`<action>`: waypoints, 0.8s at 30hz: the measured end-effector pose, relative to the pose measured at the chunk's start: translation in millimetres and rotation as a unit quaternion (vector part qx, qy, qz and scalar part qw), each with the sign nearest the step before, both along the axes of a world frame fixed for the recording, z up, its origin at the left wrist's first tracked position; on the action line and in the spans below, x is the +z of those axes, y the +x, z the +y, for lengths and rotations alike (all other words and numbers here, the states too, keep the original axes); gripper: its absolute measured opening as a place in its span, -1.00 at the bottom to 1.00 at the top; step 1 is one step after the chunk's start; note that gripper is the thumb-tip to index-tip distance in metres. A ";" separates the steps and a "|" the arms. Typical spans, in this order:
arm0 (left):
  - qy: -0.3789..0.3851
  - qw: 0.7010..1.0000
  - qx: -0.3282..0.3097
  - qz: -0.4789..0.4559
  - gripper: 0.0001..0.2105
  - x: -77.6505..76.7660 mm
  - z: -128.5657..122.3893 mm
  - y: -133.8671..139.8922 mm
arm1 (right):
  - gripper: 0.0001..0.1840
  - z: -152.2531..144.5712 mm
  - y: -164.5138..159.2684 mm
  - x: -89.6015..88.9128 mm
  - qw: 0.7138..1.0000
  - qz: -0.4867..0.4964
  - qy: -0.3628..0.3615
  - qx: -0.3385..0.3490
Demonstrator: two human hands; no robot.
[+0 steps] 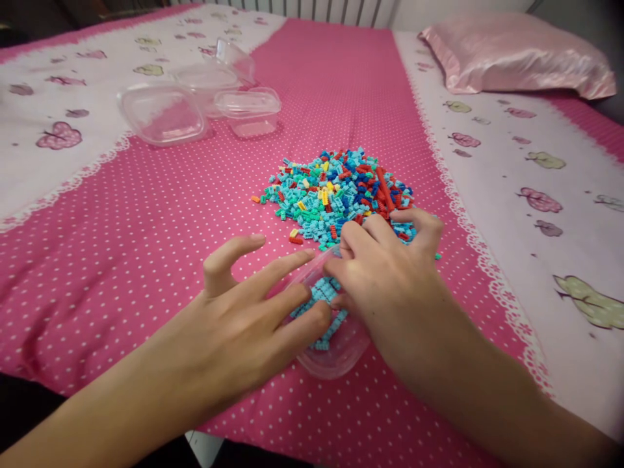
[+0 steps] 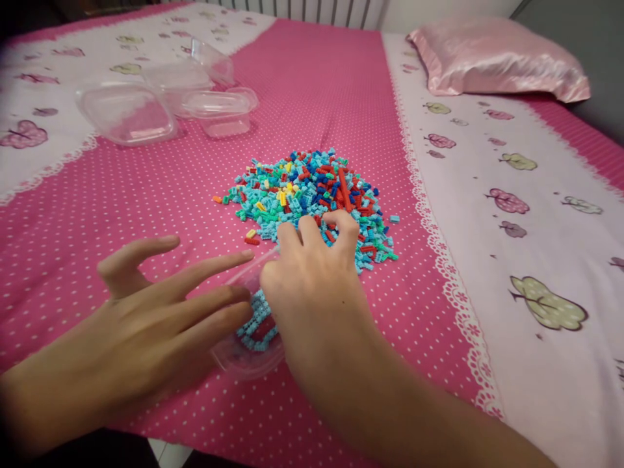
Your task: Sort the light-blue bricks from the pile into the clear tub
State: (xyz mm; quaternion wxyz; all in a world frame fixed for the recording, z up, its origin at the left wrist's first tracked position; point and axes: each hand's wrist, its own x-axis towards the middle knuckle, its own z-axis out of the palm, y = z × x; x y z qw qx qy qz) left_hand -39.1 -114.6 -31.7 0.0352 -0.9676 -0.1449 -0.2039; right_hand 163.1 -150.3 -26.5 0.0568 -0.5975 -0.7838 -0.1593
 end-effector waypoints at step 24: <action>-0.110 0.990 0.038 0.078 -0.72 6.9 -7.7 2.2 | -0.71 23.0 4.7 27.0 0.950 0.055 -0.300 -0.068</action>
